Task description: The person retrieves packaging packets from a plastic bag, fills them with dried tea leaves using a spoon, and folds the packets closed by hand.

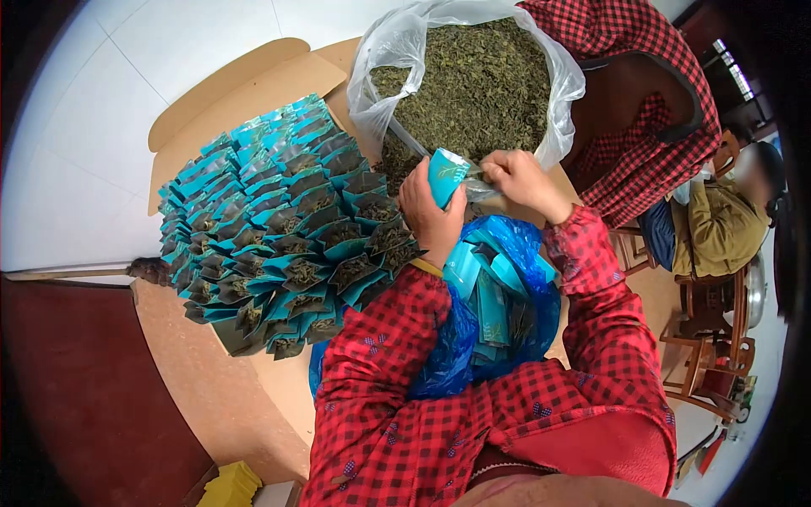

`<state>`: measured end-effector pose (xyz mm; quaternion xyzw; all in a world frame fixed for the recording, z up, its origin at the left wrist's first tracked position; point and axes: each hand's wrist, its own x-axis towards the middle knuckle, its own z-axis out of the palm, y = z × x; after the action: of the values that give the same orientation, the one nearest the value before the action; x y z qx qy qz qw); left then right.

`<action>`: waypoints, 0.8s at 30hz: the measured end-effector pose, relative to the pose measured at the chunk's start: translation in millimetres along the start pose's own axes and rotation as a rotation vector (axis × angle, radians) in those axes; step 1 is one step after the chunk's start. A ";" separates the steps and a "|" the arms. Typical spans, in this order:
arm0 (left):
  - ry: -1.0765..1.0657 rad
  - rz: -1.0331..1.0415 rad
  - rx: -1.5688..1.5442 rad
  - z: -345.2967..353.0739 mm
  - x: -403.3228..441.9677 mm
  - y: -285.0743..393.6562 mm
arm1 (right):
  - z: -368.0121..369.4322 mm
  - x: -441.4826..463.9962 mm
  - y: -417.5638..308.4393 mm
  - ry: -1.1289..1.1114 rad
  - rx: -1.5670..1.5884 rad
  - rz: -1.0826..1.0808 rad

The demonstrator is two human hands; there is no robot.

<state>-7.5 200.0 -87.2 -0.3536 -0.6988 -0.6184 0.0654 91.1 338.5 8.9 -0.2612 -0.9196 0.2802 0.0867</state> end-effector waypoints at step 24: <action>-0.008 0.005 0.020 -1.1 0.0 -0.4 | -29.9 -32.9 -51.6 0.213 -0.354 -0.399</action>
<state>-8.1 199.0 -87.3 -0.3572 -0.7043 -0.6098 0.0674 105.9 298.7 62.1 -0.1141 -0.9732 0.0638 0.1894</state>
